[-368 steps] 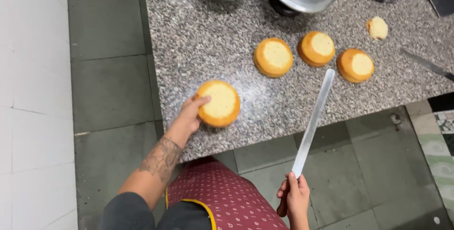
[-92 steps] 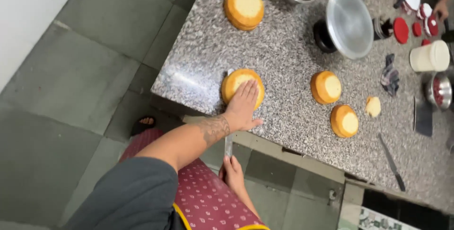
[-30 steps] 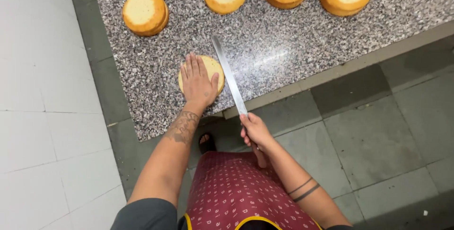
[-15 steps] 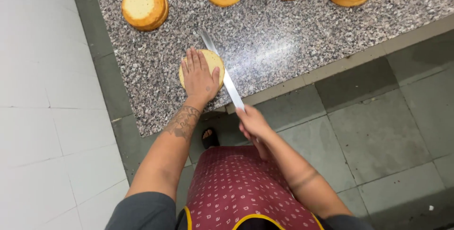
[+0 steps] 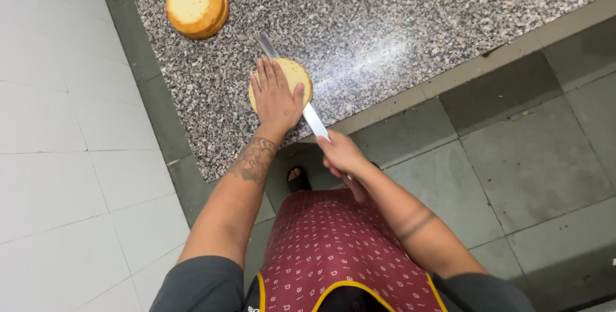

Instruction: Cutting the tops off circular cake sponges and arranging them on a counter.

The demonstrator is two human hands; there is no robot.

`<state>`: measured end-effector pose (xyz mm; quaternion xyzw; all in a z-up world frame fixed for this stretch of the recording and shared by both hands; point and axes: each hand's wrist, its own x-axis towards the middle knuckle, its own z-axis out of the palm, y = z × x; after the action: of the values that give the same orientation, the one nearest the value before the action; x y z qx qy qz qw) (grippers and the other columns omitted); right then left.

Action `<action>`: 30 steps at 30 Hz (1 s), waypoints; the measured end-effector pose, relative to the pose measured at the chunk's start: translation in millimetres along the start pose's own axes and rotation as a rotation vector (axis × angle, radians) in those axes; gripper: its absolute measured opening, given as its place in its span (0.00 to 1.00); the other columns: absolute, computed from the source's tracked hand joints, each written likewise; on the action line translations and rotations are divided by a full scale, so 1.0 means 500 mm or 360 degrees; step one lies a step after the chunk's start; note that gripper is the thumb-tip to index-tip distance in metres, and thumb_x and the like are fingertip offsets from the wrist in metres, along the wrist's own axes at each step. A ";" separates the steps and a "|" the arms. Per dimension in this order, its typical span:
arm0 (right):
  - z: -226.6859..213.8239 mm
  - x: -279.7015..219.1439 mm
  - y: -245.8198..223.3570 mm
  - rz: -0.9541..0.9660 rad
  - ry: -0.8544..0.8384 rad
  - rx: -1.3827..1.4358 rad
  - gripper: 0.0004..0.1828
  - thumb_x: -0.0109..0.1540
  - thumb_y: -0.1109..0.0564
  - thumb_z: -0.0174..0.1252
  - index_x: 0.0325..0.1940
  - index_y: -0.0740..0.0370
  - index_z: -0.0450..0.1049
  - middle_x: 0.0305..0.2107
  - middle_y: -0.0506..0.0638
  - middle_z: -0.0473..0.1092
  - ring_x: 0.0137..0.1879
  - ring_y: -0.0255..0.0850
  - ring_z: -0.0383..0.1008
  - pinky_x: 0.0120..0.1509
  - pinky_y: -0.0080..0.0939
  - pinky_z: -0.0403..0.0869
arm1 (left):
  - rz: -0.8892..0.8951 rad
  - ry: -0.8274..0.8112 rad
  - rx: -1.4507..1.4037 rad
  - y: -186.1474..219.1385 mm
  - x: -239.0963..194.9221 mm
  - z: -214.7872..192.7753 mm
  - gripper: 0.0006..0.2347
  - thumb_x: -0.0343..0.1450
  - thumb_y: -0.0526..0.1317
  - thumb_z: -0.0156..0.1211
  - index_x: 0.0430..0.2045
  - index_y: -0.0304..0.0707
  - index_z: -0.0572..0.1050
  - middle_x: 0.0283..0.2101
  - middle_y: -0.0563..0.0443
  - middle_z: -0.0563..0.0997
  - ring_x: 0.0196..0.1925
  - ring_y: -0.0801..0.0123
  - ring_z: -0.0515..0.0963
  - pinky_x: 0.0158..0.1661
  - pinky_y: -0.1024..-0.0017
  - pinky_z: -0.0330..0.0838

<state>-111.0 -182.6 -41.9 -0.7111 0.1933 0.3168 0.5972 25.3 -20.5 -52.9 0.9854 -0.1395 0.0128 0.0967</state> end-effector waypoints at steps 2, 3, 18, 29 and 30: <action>0.011 0.007 -0.013 -0.0038 -0.0032 0.0024 0.17 0.71 0.44 0.45 0.45 0.61 0.67 0.16 0.48 0.67 0.14 0.37 0.64 0.17 0.41 0.64 | 0.0001 -0.0006 -0.0004 -0.003 0.000 -0.005 0.38 0.77 0.57 0.41 0.71 0.16 0.47 0.76 0.23 0.43 0.80 0.40 0.37 0.74 0.46 0.27; 0.016 0.011 -0.019 -0.0066 -0.0054 0.0049 0.17 0.71 0.44 0.44 0.46 0.60 0.67 0.16 0.48 0.67 0.14 0.36 0.64 0.17 0.41 0.65 | 0.0009 -0.0019 -0.0018 -0.002 0.002 -0.006 0.38 0.77 0.58 0.41 0.71 0.16 0.47 0.77 0.24 0.42 0.81 0.41 0.36 0.75 0.47 0.26; 0.044 -0.037 -0.011 -0.0097 -0.0034 -0.0094 0.18 0.71 0.44 0.46 0.42 0.62 0.68 0.15 0.48 0.68 0.14 0.36 0.67 0.17 0.40 0.67 | -0.0277 -0.0001 -0.0219 -0.002 0.028 -0.054 0.46 0.70 0.66 0.55 0.73 0.26 0.47 0.77 0.27 0.37 0.80 0.46 0.32 0.74 0.48 0.24; 0.056 0.028 0.049 -0.0059 -0.0068 -0.0102 0.18 0.70 0.44 0.47 0.41 0.62 0.67 0.14 0.50 0.67 0.13 0.38 0.64 0.16 0.41 0.63 | -0.0031 -0.0125 -0.0101 0.052 -0.053 -0.047 0.41 0.73 0.63 0.48 0.73 0.27 0.51 0.78 0.34 0.44 0.80 0.43 0.35 0.73 0.44 0.26; 0.064 0.045 0.039 -0.0082 -0.0044 -0.0095 0.18 0.71 0.44 0.47 0.41 0.62 0.66 0.15 0.50 0.67 0.13 0.38 0.64 0.16 0.41 0.64 | -0.0013 -0.0245 -0.0125 0.072 -0.071 -0.077 0.41 0.71 0.65 0.46 0.71 0.29 0.51 0.77 0.35 0.44 0.78 0.41 0.35 0.71 0.42 0.25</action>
<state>-114.4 -153.3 -74.2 -0.7288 0.1573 0.3168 0.5864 -18.8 -37.2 -10.3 0.9795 -0.1429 -0.0689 0.1244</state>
